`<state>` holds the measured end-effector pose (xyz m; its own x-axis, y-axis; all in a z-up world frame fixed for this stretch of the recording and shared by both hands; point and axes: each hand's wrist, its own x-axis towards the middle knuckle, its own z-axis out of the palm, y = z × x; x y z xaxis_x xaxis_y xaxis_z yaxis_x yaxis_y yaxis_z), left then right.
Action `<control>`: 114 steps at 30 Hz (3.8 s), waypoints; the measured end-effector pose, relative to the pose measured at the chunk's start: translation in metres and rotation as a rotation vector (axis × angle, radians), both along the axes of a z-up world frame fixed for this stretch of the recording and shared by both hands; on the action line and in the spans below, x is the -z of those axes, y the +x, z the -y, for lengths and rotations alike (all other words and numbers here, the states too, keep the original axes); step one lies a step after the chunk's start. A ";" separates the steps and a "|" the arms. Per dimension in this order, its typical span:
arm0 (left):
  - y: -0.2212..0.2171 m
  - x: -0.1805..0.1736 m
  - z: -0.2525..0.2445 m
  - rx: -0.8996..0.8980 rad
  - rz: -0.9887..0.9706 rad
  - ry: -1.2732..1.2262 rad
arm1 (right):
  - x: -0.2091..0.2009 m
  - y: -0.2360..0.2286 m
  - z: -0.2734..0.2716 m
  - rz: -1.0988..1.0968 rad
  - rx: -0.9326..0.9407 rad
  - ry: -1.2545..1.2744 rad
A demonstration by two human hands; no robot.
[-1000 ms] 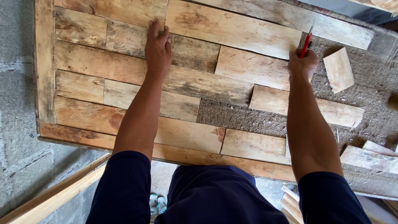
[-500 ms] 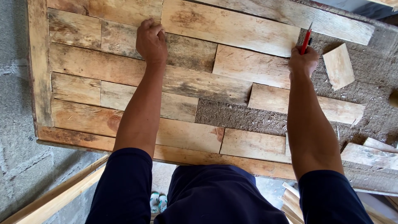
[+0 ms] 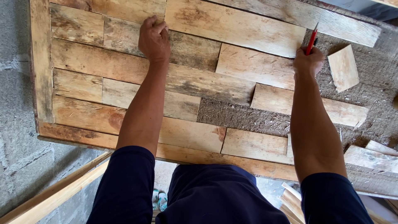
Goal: Fitting and trimming thin wooden boards to create a decorative panel.
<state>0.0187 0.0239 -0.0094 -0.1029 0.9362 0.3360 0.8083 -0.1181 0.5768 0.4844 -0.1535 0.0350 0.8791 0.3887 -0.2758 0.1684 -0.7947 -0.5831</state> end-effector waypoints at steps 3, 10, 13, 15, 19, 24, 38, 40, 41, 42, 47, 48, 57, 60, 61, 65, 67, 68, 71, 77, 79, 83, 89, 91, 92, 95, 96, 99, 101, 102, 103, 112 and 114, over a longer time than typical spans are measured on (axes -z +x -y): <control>-0.001 0.001 -0.002 -0.024 0.060 -0.027 | -0.006 -0.005 0.000 0.046 -0.036 -0.010; -0.007 0.016 -0.005 -0.009 0.133 -0.032 | -0.002 -0.003 0.002 0.078 -0.075 0.024; -0.011 0.022 -0.005 0.001 0.144 -0.021 | -0.001 -0.003 0.003 0.083 -0.069 0.018; -0.011 0.020 -0.003 0.036 0.120 -0.019 | -0.002 -0.003 0.004 0.109 -0.084 0.047; -0.012 0.009 -0.001 0.067 0.080 -0.017 | -0.003 -0.005 0.004 0.124 -0.091 0.018; -0.014 -0.009 0.001 0.106 0.025 0.003 | -0.001 -0.004 0.004 0.096 -0.060 0.045; -0.023 0.014 0.007 0.255 -0.058 -0.029 | 0.006 0.000 0.006 0.115 -0.062 0.027; -0.024 0.015 0.006 0.279 -0.064 -0.034 | 0.009 0.002 0.007 0.165 -0.079 0.033; -0.025 0.018 0.005 0.285 -0.078 -0.044 | 0.008 0.002 0.007 0.155 -0.086 0.039; -0.025 0.021 0.004 0.291 -0.093 -0.053 | 0.008 0.001 0.008 0.144 -0.092 0.046; -0.026 0.043 -0.001 0.302 -0.123 -0.039 | 0.008 0.000 0.009 0.205 -0.124 0.061; -0.027 0.045 -0.002 0.298 -0.155 -0.034 | 0.008 -0.001 0.009 0.200 -0.117 0.068; -0.018 0.012 -0.007 0.326 -0.296 0.024 | -0.005 0.007 0.014 0.085 -0.094 0.057; -0.015 0.009 -0.011 0.317 -0.308 0.040 | -0.006 0.011 0.023 0.027 -0.005 0.173; -0.012 0.006 -0.010 0.324 -0.309 0.045 | -0.014 0.009 0.029 0.028 0.002 0.177; 0.010 -0.029 0.002 0.224 -0.331 -0.038 | -0.021 0.008 0.062 0.004 0.017 0.239; 0.034 -0.036 0.011 0.185 -0.355 -0.014 | -0.012 0.011 0.083 -0.004 0.031 0.315; 0.049 -0.028 0.014 0.195 -0.339 0.097 | -0.006 0.012 0.094 0.008 0.018 0.404; 0.105 -0.004 0.041 0.330 -0.233 0.232 | -0.004 0.004 0.128 -0.009 0.059 0.486; 0.236 0.012 0.110 0.717 -0.159 0.123 | -0.038 -0.047 0.178 -0.285 0.165 0.746; 0.267 -0.008 0.123 0.761 -0.215 0.075 | -0.039 -0.056 0.192 -0.314 0.151 0.806; 0.299 -0.042 0.129 0.848 -0.300 -0.131 | -0.040 -0.068 0.211 -0.360 0.115 0.777; 0.316 -0.010 0.120 0.858 -0.458 -0.099 | -0.052 -0.078 0.201 -0.354 0.047 0.625; 0.315 -0.016 0.120 0.859 -0.498 -0.115 | -0.052 -0.078 0.191 -0.317 -0.013 0.570; 0.314 -0.017 0.120 0.867 -0.514 -0.144 | -0.053 -0.078 0.185 -0.310 -0.060 0.540; 0.312 -0.012 0.120 0.869 -0.507 -0.152 | -0.054 -0.076 0.160 -0.257 -0.192 0.493; 0.311 -0.009 0.120 0.865 -0.483 -0.133 | -0.054 -0.075 0.152 -0.211 -0.275 0.472; 0.310 -0.014 0.122 0.852 -0.397 -0.132 | -0.050 -0.067 0.118 0.175 -0.557 0.451; 0.314 -0.025 0.121 0.851 -0.362 -0.153 | -0.051 -0.061 0.091 0.152 -0.540 0.356; 0.316 -0.031 0.120 0.850 -0.325 -0.175 | -0.051 -0.059 0.077 0.129 -0.524 0.260; 0.316 -0.038 0.120 0.849 -0.326 -0.175 | -0.045 -0.058 0.068 0.128 -0.524 0.261; 0.327 -0.031 0.109 0.799 -0.253 -0.290 | -0.026 -0.056 0.019 0.206 -0.591 -0.126; 0.328 -0.032 0.109 0.808 -0.276 -0.282 | -0.023 -0.056 0.018 0.225 -0.586 -0.134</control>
